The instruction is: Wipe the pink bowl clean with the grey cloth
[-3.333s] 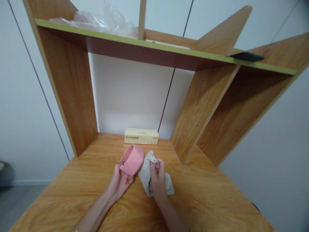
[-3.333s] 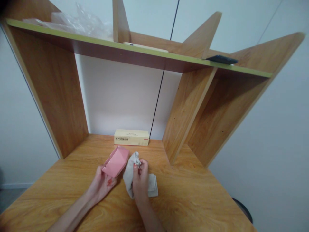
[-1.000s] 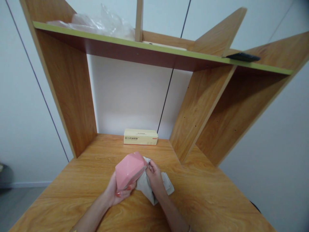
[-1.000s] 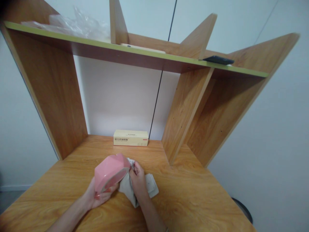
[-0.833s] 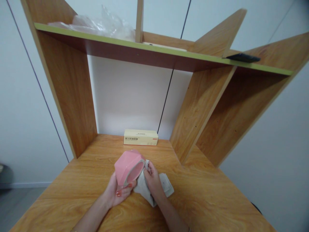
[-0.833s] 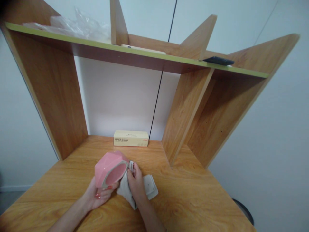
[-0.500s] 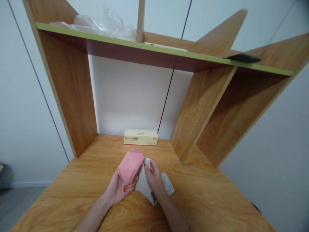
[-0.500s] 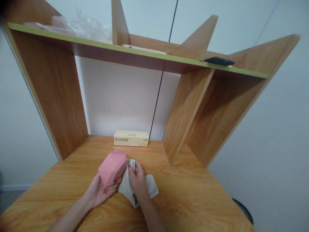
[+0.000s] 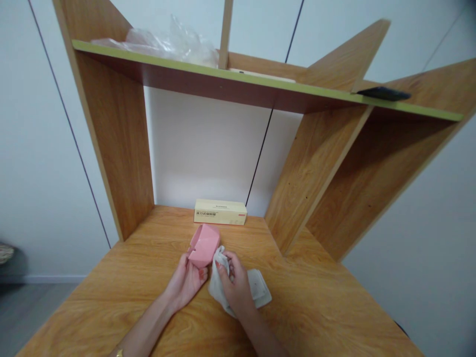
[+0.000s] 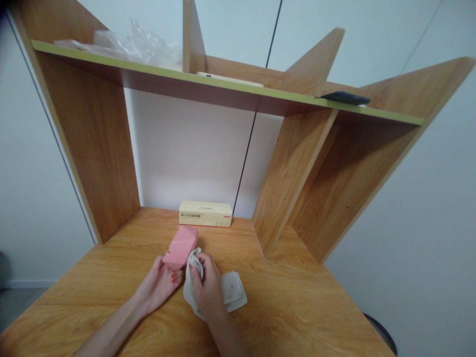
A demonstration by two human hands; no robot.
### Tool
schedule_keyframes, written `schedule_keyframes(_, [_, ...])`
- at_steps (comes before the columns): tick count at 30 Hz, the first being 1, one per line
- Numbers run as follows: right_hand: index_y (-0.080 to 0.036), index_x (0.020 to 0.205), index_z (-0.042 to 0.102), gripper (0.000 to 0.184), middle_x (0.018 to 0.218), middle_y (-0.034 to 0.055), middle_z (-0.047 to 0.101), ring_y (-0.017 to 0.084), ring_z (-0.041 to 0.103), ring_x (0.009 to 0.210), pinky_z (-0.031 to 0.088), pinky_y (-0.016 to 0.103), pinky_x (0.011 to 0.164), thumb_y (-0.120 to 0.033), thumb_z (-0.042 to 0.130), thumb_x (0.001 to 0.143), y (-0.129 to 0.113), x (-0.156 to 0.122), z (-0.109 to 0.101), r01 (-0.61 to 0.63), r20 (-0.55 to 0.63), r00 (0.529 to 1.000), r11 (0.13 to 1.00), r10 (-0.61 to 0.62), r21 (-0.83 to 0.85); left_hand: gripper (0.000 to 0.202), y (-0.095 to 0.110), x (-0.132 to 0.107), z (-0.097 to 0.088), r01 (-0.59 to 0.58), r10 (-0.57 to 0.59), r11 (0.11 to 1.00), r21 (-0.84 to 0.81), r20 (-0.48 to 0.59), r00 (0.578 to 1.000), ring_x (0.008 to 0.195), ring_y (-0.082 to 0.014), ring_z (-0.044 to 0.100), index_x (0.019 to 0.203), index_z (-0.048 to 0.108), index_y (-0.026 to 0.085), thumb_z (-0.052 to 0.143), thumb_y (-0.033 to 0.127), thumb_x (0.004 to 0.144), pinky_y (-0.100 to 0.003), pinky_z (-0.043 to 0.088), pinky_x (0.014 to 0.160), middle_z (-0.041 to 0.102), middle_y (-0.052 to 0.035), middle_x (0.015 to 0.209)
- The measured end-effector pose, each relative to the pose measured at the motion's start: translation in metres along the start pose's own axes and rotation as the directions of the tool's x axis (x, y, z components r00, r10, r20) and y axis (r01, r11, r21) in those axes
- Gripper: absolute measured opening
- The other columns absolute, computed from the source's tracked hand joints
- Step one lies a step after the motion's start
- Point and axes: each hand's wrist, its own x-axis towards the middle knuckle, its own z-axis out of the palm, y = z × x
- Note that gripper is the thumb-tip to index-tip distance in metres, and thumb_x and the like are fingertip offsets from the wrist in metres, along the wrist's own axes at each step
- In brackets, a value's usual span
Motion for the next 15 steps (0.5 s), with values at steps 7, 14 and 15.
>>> schedule_keyframes(7, [-0.021, 0.093, 0.054, 0.022, 0.086, 0.0038, 0.059, 0.016, 0.056, 0.081, 0.045, 0.026, 0.072, -0.012, 0.043, 0.076, -0.015, -0.007, 0.008, 0.199, 0.099, 0.977, 0.971, -0.186, -0.135, 0.016, -0.007, 0.005, 0.000, -0.017, 0.017, 0.987, 0.160, 0.003, 1.000, 0.067, -0.0148, 0.060, 0.084, 0.055, 0.013, 0.057, 0.025, 0.074, -0.025, 0.047, 0.066, 0.064, -0.0043, 0.074])
schedule_keyframes(14, [-0.020, 0.091, 0.052, 0.019, 0.085, 0.0033, 0.059, 0.015, 0.056, 0.079, 0.044, 0.026, 0.071, -0.013, 0.042, 0.076, -0.006, -0.003, 0.003, 0.071, -0.053, 0.995, 0.974, -0.085, -0.215, 0.028, -0.015, 0.012, -0.009, -0.063, 0.078, 0.957, 0.282, -0.040, 0.996, 0.049, -0.0098, 0.056, 0.095, 0.048, 0.017, 0.057, 0.026, 0.071, -0.019, 0.044, 0.049, 0.060, 0.0018, 0.065])
schedule_keyframes(15, [-0.020, 0.091, 0.052, 0.019, 0.085, 0.0034, 0.059, 0.015, 0.056, 0.080, 0.044, 0.026, 0.071, -0.014, 0.042, 0.076, -0.004, -0.002, 0.001, 0.036, -0.086, 0.995, 0.977, -0.055, -0.211, 0.033, -0.015, 0.015, -0.012, -0.056, 0.076, 0.950, 0.306, -0.054, 0.996, 0.045, -0.0081, 0.054, 0.100, 0.046, 0.018, 0.057, 0.027, 0.070, -0.017, 0.042, 0.045, 0.058, 0.0033, 0.063])
